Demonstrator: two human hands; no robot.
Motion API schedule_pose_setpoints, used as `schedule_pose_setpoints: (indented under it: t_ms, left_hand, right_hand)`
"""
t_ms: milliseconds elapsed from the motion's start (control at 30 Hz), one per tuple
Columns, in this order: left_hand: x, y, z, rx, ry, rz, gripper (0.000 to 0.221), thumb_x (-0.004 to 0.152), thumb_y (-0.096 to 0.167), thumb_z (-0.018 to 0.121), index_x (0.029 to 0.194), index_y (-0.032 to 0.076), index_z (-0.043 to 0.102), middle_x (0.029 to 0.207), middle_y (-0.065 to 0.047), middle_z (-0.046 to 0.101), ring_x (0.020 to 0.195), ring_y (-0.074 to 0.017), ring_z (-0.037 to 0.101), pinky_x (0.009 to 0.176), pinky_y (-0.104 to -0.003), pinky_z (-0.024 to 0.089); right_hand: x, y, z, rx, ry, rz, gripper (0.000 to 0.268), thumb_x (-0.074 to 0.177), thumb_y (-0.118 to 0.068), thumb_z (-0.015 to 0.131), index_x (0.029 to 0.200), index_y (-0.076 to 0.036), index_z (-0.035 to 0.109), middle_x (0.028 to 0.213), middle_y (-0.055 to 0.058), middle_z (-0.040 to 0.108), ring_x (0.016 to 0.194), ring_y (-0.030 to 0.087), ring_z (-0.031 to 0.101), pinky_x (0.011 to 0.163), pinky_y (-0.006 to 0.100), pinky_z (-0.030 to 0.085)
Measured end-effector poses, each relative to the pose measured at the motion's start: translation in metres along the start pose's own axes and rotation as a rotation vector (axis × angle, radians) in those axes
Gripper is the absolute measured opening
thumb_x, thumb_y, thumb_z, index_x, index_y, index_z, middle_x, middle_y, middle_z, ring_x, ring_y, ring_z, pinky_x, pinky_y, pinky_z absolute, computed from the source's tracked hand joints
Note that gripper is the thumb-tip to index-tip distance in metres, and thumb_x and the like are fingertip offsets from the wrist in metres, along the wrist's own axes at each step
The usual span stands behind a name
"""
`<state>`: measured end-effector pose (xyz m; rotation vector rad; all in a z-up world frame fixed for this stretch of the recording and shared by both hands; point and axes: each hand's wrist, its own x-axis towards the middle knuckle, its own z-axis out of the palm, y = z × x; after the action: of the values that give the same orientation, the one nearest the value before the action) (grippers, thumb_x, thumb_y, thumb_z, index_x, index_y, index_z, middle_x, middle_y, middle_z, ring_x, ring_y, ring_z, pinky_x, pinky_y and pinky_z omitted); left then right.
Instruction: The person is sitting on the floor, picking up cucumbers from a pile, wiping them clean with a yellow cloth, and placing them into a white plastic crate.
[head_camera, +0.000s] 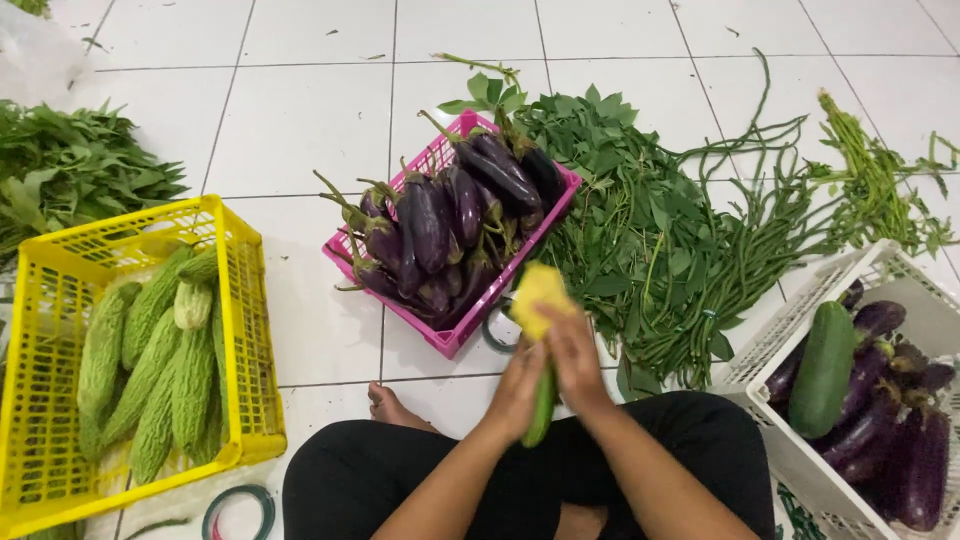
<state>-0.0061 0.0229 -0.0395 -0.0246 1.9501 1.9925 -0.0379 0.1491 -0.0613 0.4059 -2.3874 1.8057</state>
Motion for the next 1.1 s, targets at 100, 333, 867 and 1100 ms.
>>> schedule_pose_setpoints:
  t_ms: [100, 333, 867, 1100]
  left_hand:
    - [0.007, -0.04, -0.015, 0.005, 0.085, -0.019, 0.088, 0.106, 0.063, 0.016, 0.156, -0.008, 0.026, 0.156, -0.038, 0.036, 0.146, -0.0479, 0.035, 0.124, -0.058, 0.02]
    - [-0.023, 0.029, -0.009, 0.004, 0.024, -0.04, 0.083, 0.106, 0.054, 0.006, 0.155, -0.01, 0.025, 0.157, -0.037, 0.034, 0.148, -0.0471, 0.032, 0.126, -0.057, 0.018]
    - [-0.022, 0.053, 0.003, 0.137, 0.019, -0.005, 0.065, 0.108, 0.044, 0.041, 0.151, -0.004, 0.044, 0.132, -0.032, 0.058, 0.129, -0.0404, 0.054, 0.109, -0.053, 0.041]
    - [-0.003, 0.023, 0.007, -0.018, 0.212, -0.071, 0.073, 0.099, 0.038, 0.059, 0.158, 0.002, 0.033, 0.092, -0.019, 0.067, 0.07, -0.024, 0.067, 0.066, -0.038, 0.056]
  right_hand:
    - [-0.009, -0.052, 0.019, 0.012, -0.124, -0.117, 0.041, 0.108, -0.016, 0.04, 0.141, -0.002, 0.06, 0.138, 0.019, 0.066, 0.145, 0.044, 0.041, 0.124, 0.054, 0.016]
    - [-0.003, -0.028, -0.004, -0.051, -0.067, -0.205, 0.056, 0.096, -0.023, 0.063, 0.149, -0.006, 0.053, 0.156, 0.02, 0.047, 0.155, 0.046, 0.014, 0.125, 0.059, 0.004]
    - [0.04, -0.008, -0.093, -0.088, 0.433, 0.341, 0.027, 0.11, -0.034, 0.058, 0.113, -0.008, 0.065, 0.09, 0.009, 0.059, 0.084, 0.021, 0.06, 0.077, 0.038, 0.05]
    - [0.041, -0.016, -0.127, 0.081, 0.839, 0.255, 0.026, 0.103, -0.017, 0.072, 0.124, -0.006, 0.06, 0.108, 0.008, 0.056, 0.099, 0.017, 0.061, 0.085, 0.027, 0.055]
